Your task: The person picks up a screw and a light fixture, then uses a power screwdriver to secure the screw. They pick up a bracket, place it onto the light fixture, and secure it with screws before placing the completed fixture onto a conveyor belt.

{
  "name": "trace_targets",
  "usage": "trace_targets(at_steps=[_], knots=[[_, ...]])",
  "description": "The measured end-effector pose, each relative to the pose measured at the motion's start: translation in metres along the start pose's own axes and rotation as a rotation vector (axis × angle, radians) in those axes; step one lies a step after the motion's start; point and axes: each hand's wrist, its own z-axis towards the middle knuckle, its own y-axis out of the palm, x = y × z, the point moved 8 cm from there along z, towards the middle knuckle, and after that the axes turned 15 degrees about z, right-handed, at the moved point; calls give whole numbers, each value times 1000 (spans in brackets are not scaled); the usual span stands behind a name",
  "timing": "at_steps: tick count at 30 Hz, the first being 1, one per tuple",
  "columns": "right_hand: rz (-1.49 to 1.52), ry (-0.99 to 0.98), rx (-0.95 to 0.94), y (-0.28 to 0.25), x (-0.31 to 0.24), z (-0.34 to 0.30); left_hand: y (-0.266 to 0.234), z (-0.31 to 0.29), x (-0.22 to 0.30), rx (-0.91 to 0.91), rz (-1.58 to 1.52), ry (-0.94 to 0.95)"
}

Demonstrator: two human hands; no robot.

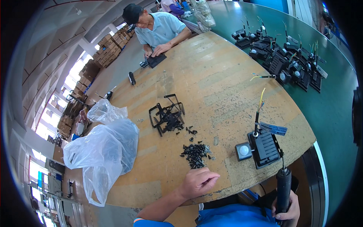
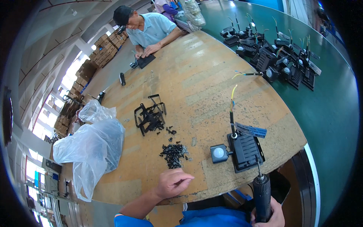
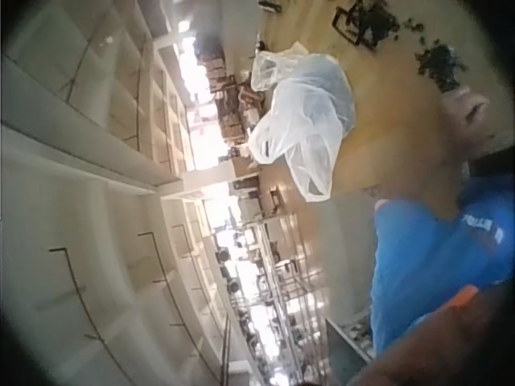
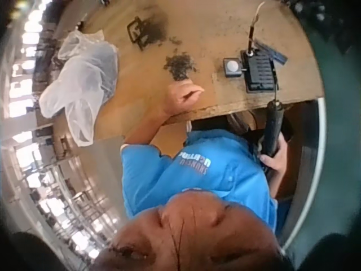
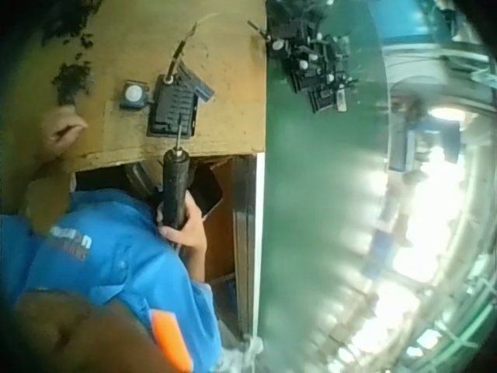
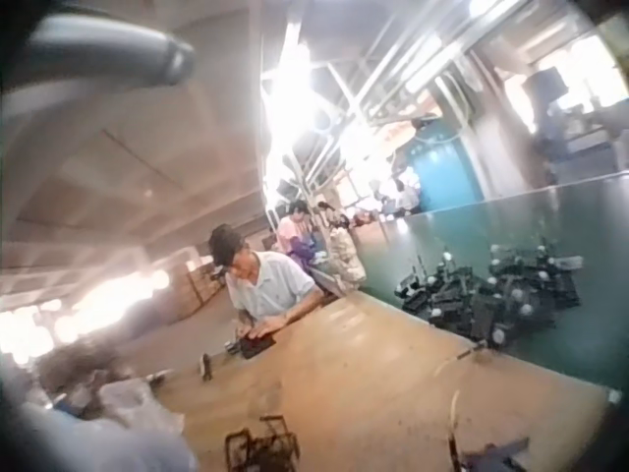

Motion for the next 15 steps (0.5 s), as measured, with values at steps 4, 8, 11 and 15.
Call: trace_targets(at_steps=[4,8,11,15], knots=[[-8,-13,-63,3,2,3,-4,3,4,18,39,17],[-55,15,-27,3,1,5,-2,2,0,18,17,8],[-45,10,-28,2,1,0,-5,3,7,31,66,24],[-20,-24,-57,4,0,1,-2,-1,2,12,37,2]])
